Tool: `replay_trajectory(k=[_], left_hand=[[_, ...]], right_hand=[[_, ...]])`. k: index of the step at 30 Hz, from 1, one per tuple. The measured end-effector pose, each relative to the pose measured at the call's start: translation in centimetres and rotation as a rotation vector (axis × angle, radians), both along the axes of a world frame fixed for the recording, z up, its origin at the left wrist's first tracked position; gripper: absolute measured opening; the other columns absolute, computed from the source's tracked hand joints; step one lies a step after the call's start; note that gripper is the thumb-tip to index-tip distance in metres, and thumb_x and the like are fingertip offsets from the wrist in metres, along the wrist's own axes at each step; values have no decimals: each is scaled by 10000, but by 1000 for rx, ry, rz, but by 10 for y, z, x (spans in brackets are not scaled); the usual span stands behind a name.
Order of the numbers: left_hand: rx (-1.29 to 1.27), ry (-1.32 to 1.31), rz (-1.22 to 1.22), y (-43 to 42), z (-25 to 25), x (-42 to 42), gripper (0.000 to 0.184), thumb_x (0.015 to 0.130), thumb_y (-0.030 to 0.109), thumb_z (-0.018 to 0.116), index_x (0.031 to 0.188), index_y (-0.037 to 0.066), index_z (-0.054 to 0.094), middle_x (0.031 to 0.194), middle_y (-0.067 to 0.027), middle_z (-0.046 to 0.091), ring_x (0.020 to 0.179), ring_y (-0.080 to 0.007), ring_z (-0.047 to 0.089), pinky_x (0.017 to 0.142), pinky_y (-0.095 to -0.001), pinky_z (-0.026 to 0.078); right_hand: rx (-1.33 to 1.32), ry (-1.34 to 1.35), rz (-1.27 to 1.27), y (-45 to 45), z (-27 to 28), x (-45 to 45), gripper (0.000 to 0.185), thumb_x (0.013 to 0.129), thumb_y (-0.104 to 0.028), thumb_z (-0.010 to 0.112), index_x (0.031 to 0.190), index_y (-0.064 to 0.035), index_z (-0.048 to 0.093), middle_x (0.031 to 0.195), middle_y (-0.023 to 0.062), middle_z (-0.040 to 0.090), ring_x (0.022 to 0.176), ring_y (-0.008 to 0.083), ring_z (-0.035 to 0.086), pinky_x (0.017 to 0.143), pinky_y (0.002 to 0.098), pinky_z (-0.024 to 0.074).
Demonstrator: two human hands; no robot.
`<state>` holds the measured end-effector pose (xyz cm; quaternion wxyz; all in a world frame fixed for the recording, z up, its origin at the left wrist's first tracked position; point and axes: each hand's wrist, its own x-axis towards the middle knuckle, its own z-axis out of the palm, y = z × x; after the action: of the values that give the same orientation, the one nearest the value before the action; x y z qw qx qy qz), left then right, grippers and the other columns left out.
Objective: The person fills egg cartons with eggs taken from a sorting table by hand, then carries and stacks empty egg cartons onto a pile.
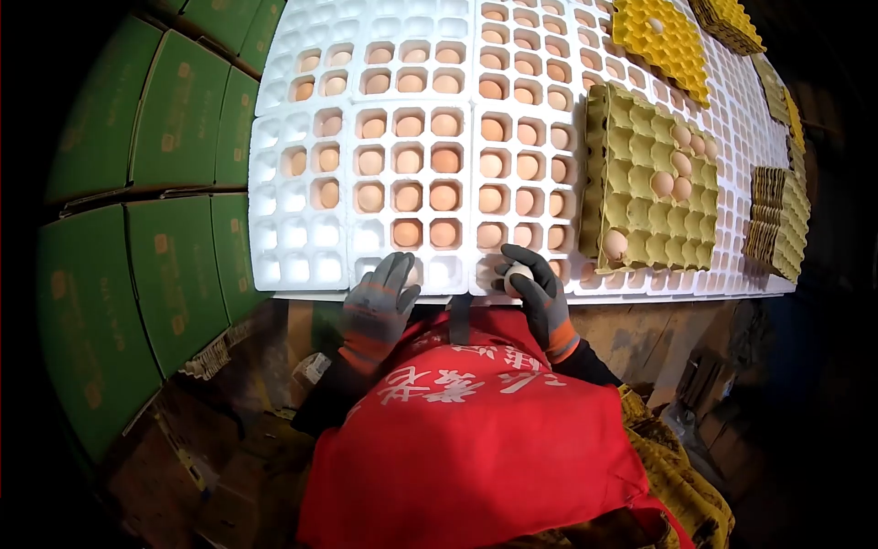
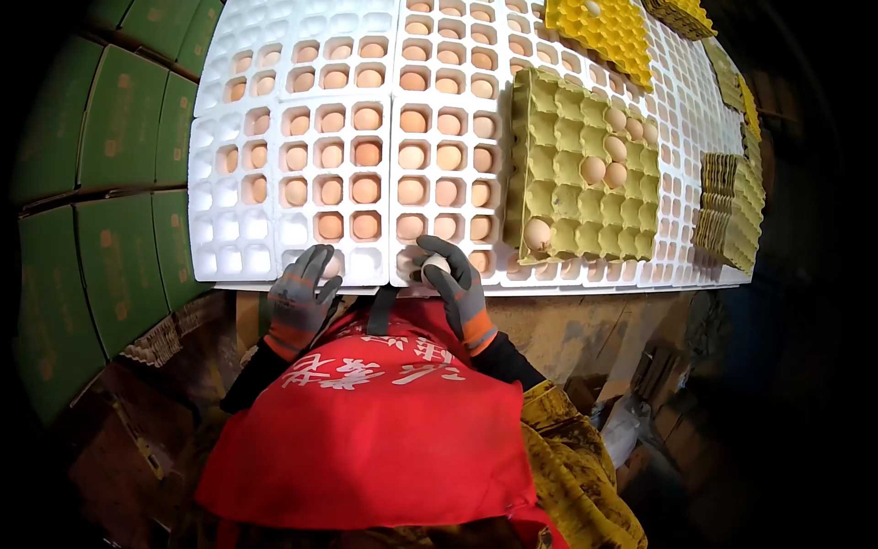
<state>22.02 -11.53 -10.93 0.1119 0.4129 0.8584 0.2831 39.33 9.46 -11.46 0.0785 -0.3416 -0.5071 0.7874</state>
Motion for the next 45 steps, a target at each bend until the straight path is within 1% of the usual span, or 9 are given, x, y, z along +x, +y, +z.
replay_trajectory(k=[10, 15, 24, 30, 34, 35, 38, 43, 45], left_hand=[[312, -78, -54, 59, -14, 31, 435, 834, 55, 620, 1266, 105, 621, 1235, -115, 596, 1216, -321, 520, 1064, -485, 380], [176, 145, -179, 62, -38, 35, 405, 850, 78, 589, 1251, 113, 628, 1284, -140, 586, 1262, -311, 515, 1149, -554, 267], [453, 66, -134, 223, 63, 39, 415, 844, 47, 683, 1255, 67, 628, 1196, -147, 615, 1123, -333, 568, 963, -420, 458], [39, 221, -521, 378, 78, 92, 584, 763, 195, 760, 1304, 103, 562, 1256, -133, 575, 1099, -335, 552, 952, -438, 447], [-86, 153, -460, 405, 65, 100, 500, 728, 161, 773, 1196, 108, 603, 1159, -116, 611, 1047, -323, 572, 922, -422, 465], [168, 143, -382, 399, 55, 100, 450, 744, 138, 757, 1166, 101, 604, 1108, -118, 624, 1018, -308, 588, 907, -407, 485], [470, -906, 71, 389, 50, 94, 350, 819, 215, 712, 1137, 101, 617, 1077, -116, 611, 979, -286, 616, 854, -376, 513], [19, 71, -290, 436, 76, 144, 486, 788, 305, 748, 1185, 75, 589, 1105, -132, 583, 996, -310, 611, 803, -404, 537], [-267, 269, -332, 450, 82, 154, 438, 793, 301, 738, 1145, 97, 577, 1062, -116, 577, 963, -292, 608, 755, -411, 544]], right_hand=[[1392, -20, 298, 14, -19, 18, 422, 773, -17, 685, 1187, -84, 644, 1270, 174, 576, 1228, 390, 511, 1007, 481, 435], [1287, 28, 334, 29, 17, 38, 458, 754, -47, 712, 1202, -93, 635, 1261, 166, 585, 1170, 386, 551, 978, 462, 464], [1345, -270, -107, 306, 98, 87, 472, 814, -95, 659, 1281, -135, 603, 1248, 118, 620, 1114, 346, 589, 965, 416, 490], [1762, -327, 414, 430, 70, 68, 503, 823, -164, 663, 1317, -194, 573, 1295, 78, 575, 1236, 343, 500, 1071, 445, 375], [1265, -36, 40, 438, 72, 89, 464, 826, -150, 651, 1285, -141, 579, 1233, 98, 583, 1121, 272, 589, 925, 399, 505], [748, 165, -156, 439, 63, 95, 436, 834, -144, 654, 1258, -78, 583, 1185, 84, 590, 1043, 204, 622, 868, 344, 546], [43, 328, -215, 432, 78, 106, 379, 820, -105, 686, 1187, -52, 609, 1115, 72, 607, 1004, 176, 627, 888, 329, 545], [1623, -131, 295, 420, 76, 58, 470, 803, -201, 695, 1263, -189, 602, 1282, 74, 579, 1162, 314, 574, 944, 416, 492], [1589, -286, 500, 425, 76, 48, 491, 807, -181, 671, 1291, -188, 584, 1282, 73, 589, 1153, 292, 580, 923, 401, 501]])
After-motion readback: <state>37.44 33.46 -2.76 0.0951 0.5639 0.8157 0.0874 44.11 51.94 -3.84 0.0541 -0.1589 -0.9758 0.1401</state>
